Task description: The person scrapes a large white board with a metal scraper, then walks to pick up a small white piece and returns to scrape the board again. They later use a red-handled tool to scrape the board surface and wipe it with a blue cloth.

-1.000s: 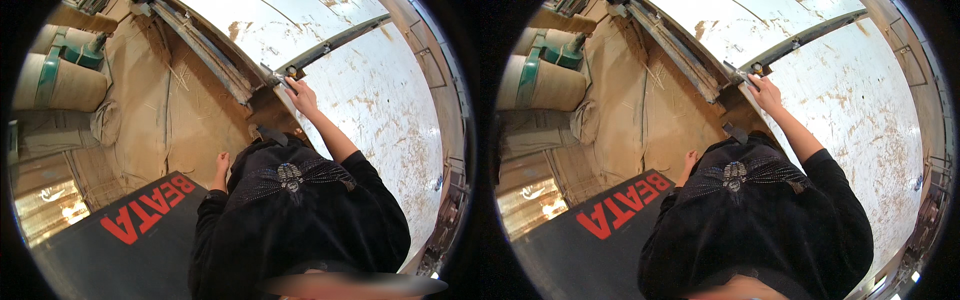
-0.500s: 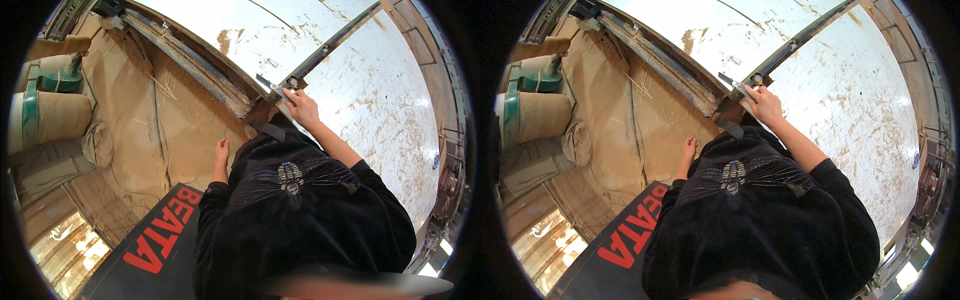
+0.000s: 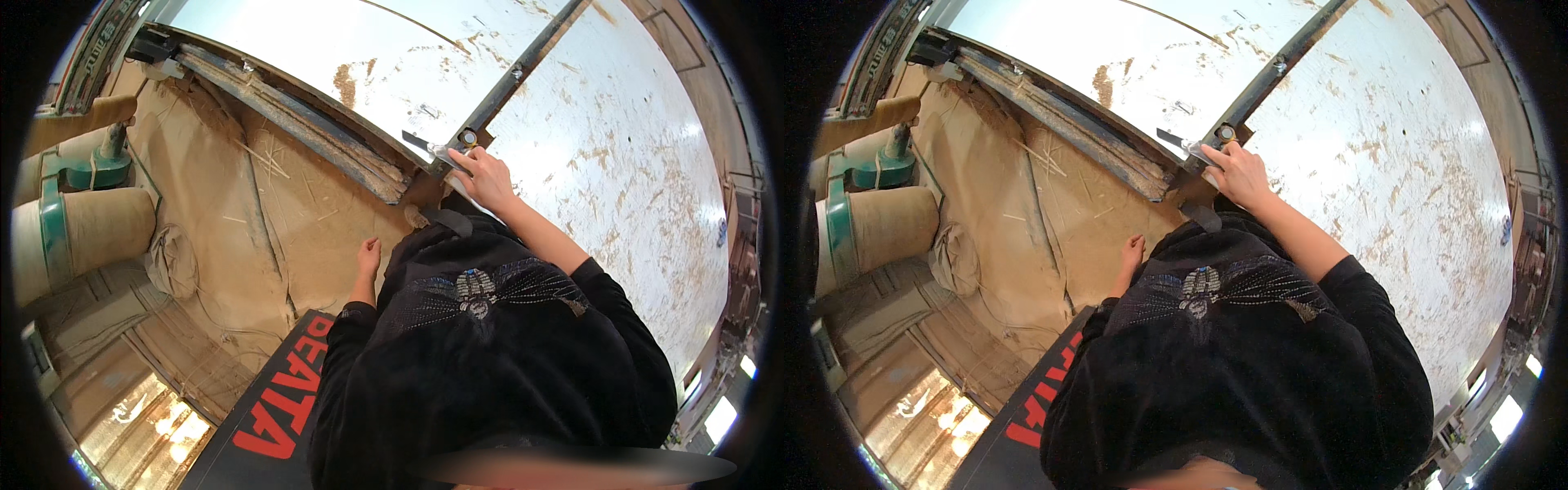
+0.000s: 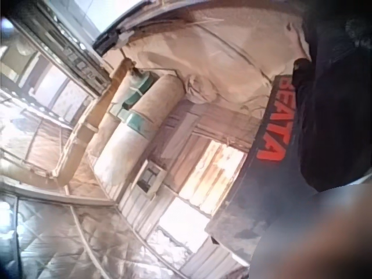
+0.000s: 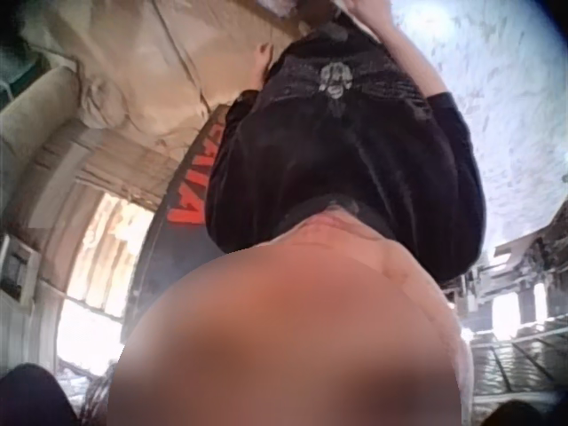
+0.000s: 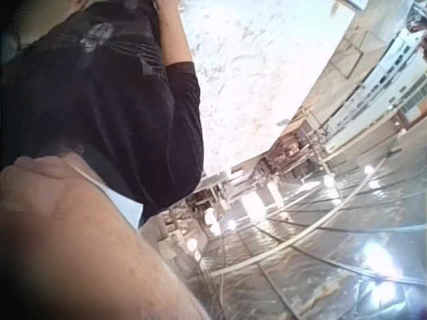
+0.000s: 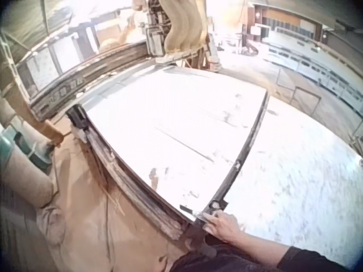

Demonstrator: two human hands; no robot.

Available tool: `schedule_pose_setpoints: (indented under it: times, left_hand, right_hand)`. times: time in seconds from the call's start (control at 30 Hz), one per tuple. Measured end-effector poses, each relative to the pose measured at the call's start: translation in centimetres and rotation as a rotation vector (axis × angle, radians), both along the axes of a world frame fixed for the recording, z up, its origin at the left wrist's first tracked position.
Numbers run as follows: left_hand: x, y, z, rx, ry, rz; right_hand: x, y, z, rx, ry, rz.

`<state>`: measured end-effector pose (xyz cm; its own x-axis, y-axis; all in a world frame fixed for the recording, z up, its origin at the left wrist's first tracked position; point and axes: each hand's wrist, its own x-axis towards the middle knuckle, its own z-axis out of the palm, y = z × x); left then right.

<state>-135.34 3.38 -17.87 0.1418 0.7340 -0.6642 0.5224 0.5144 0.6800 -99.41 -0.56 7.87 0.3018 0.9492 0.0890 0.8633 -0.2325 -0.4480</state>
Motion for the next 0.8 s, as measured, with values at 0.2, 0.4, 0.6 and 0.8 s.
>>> schedule_pose_setpoints:
  times: [0.2,0.4,0.6,0.8]
  left_hand:
    - [0.8,0.4,0.6,-0.010,-0.044,0.024]
    - [-0.3,-0.7,0.5,-0.072,0.014,0.003]
    - [0.4,-0.9,0.8,-0.084,0.100,-0.106]
    - [0.9,-0.2,0.7,0.003,0.030,-0.079]
  right_hand:
    - [0.4,-1.3,-0.3,0.013,-0.060,0.002]
    - [0.2,-1.0,-0.3,0.021,-0.068,-0.027]
    - [0.1,-1.0,-0.3,0.026,-0.068,-0.027]
    - [1.0,2.5,0.3,-0.005,-0.038,-0.039]
